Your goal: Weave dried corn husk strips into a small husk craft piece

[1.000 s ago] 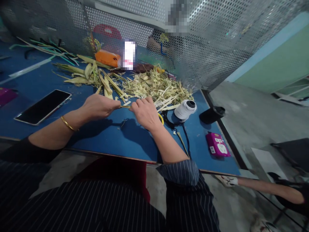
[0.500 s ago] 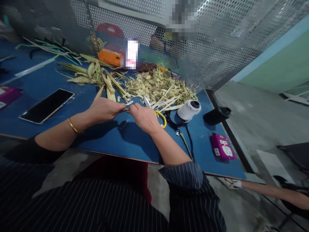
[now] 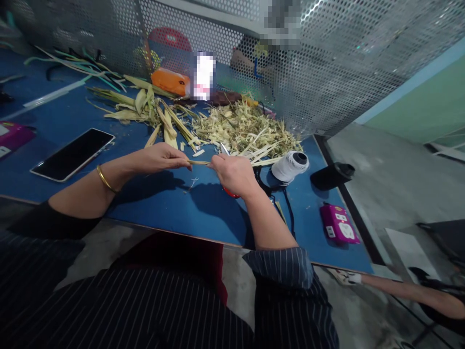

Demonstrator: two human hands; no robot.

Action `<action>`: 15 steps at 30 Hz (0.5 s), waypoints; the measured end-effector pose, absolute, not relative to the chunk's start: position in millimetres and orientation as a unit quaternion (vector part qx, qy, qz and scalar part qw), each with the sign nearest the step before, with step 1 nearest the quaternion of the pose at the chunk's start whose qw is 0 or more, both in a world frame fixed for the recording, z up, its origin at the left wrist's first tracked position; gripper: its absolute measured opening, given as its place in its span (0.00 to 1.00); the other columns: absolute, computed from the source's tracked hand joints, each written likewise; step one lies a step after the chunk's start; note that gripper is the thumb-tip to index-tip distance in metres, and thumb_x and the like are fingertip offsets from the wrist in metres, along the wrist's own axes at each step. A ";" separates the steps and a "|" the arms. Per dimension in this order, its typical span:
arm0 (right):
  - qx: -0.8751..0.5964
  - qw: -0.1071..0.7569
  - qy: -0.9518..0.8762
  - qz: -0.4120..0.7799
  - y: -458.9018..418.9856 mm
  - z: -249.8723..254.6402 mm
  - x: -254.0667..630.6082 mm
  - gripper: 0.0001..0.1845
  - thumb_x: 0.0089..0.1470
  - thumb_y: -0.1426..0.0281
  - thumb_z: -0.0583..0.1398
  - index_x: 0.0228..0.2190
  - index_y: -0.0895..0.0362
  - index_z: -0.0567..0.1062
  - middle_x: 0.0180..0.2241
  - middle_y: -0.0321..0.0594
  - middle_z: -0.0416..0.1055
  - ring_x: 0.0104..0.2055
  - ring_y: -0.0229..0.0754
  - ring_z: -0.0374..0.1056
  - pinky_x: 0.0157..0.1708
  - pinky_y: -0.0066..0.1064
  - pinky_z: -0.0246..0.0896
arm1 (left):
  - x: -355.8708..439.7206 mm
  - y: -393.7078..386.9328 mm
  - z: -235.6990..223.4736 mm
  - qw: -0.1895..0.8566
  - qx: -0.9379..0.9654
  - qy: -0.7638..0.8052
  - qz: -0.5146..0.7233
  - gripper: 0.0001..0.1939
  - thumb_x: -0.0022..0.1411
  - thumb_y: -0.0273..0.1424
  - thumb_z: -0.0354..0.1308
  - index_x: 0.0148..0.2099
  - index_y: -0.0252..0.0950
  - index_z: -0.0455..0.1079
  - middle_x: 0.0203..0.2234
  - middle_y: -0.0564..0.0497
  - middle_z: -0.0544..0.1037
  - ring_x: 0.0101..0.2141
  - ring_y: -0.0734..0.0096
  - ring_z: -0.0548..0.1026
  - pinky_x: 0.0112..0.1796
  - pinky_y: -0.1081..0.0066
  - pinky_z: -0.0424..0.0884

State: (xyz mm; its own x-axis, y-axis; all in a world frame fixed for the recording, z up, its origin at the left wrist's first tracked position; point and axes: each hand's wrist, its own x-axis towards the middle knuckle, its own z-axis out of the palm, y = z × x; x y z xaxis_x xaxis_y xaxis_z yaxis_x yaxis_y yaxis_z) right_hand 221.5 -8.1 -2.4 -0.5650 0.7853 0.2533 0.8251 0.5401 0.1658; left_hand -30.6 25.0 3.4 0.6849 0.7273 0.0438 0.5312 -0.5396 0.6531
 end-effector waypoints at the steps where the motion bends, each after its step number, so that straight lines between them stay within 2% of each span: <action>1: -0.459 0.075 -0.875 -0.133 -7.6 -1.7 222.8 0.24 0.67 0.60 0.44 0.31 0.58 0.73 0.29 0.41 0.73 0.26 0.37 0.59 0.26 0.31 0.37 | -31.7 25.6 4.6 0.333 0.849 0.376 0.165 0.20 0.63 0.42 0.52 0.40 0.35 0.80 0.29 0.50 0.79 0.30 0.71 0.73 0.33 0.74 0.63; 7: -0.470 0.092 -0.868 -0.134 -6.1 0.5 228.5 0.23 0.66 0.60 0.44 0.28 0.57 0.71 0.26 0.40 0.70 0.25 0.37 0.59 0.26 0.31 0.38 | -37.0 22.8 10.6 0.397 0.808 0.402 0.167 0.19 0.62 0.41 0.53 0.30 0.34 0.77 0.20 0.51 0.72 0.22 0.74 0.65 0.25 0.73 0.59; 11: -0.467 0.086 -0.866 -0.154 -5.0 -0.1 230.3 0.24 0.66 0.59 0.44 0.28 0.57 0.71 0.25 0.40 0.70 0.25 0.37 0.58 0.25 0.31 0.36 | -35.5 24.3 7.0 0.442 0.758 0.443 0.182 0.13 0.57 0.37 0.58 0.32 0.34 0.79 0.22 0.49 0.76 0.19 0.77 0.63 0.22 0.73 0.58; 15: -0.467 0.093 -0.861 -0.178 -4.5 -1.4 232.2 0.24 0.66 0.60 0.45 0.27 0.58 0.72 0.25 0.40 0.70 0.25 0.37 0.58 0.25 0.31 0.37 | -32.0 26.9 1.8 0.456 0.693 0.491 0.265 0.10 0.51 0.36 0.65 0.27 0.33 0.78 0.19 0.49 0.75 0.17 0.80 0.61 0.19 0.74 0.57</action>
State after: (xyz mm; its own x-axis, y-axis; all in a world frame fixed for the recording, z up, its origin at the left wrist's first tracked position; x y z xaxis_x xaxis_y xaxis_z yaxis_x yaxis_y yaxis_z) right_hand 232.2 -4.5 -1.4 -0.5461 0.7716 0.3262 0.8377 0.4997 0.2205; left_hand -32.0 26.9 1.8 0.3776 0.9224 -0.0816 0.4393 -0.1009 0.8926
